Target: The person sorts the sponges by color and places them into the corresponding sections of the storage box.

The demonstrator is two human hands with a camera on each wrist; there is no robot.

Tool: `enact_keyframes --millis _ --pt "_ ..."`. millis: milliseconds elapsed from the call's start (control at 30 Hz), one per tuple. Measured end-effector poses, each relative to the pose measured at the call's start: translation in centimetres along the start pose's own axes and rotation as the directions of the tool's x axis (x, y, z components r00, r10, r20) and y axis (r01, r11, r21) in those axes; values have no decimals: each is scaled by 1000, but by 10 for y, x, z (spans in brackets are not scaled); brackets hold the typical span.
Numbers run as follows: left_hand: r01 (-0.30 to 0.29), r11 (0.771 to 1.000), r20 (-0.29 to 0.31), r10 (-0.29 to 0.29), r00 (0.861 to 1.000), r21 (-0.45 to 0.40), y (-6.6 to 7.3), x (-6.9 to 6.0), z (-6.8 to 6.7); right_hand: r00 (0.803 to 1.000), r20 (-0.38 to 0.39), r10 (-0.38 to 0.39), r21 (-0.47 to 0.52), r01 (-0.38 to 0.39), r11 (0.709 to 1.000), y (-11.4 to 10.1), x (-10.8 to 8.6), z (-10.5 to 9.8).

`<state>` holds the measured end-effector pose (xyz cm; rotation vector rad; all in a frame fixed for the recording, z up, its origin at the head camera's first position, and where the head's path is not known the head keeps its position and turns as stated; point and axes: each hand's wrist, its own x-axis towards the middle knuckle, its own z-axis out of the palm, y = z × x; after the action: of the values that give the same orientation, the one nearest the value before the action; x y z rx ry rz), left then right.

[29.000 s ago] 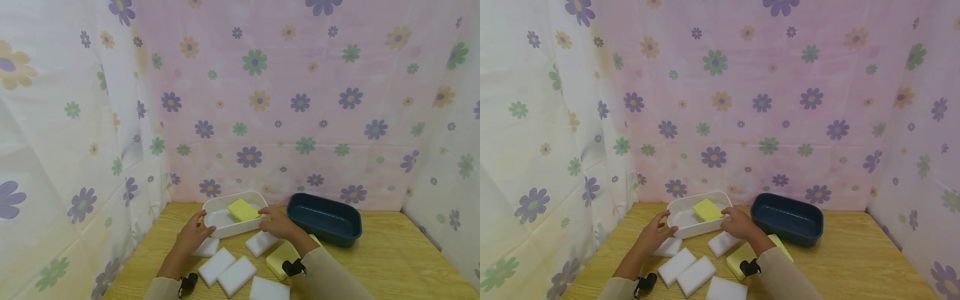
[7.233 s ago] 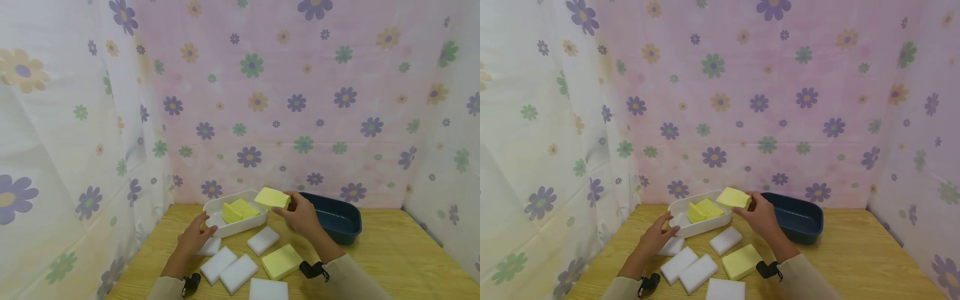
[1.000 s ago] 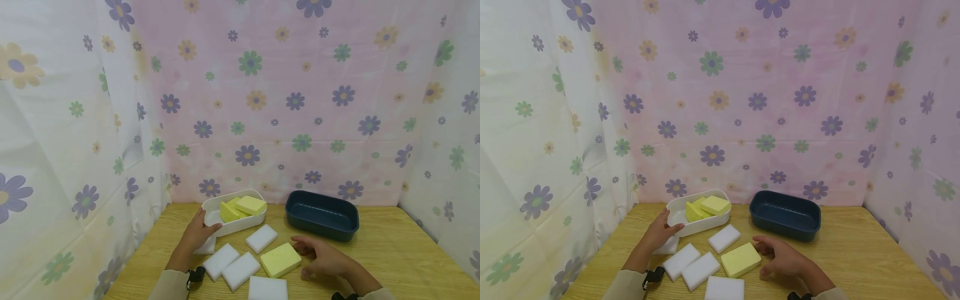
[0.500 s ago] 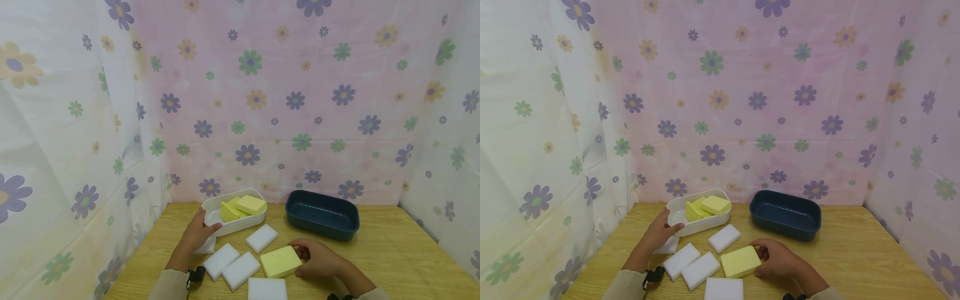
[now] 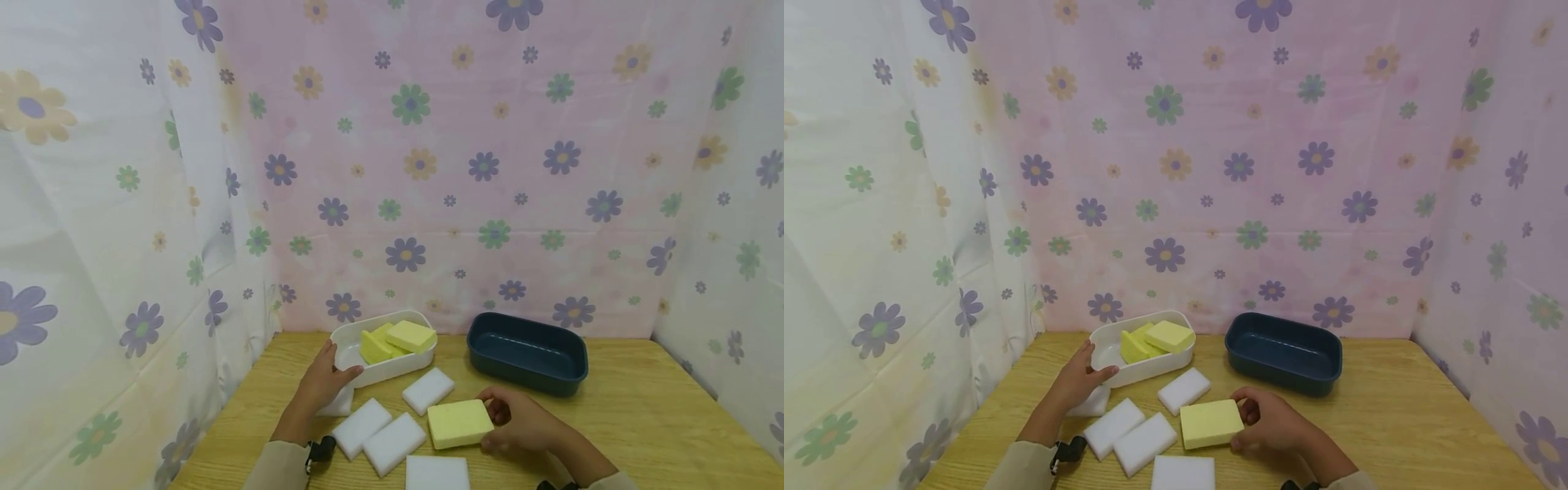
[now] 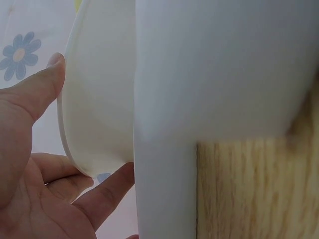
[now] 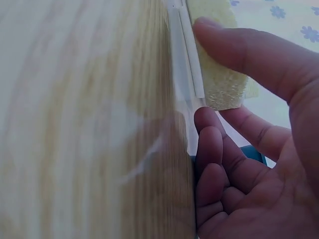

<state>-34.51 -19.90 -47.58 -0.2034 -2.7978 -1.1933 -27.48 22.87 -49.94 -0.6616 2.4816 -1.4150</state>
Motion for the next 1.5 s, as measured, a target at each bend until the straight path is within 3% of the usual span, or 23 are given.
enact_keyframes --millis 233,900,1267,1500 --pt "-6 1000 0 6 1000 6 -1 3 0 999 -17 35 54 -34 998 -3 1 -1" --pt "11 1000 0 -11 1000 6 -7 1 -1 989 -130 71 39 -66 997 -24 12 0" --pt "4 1000 2 -4 1000 -5 -4 3 2 975 -215 63 -10 -66 998 -39 34 1" --pt "5 1000 0 -5 1000 12 -4 2 2 949 -312 43 -57 -64 996 -50 53 6"
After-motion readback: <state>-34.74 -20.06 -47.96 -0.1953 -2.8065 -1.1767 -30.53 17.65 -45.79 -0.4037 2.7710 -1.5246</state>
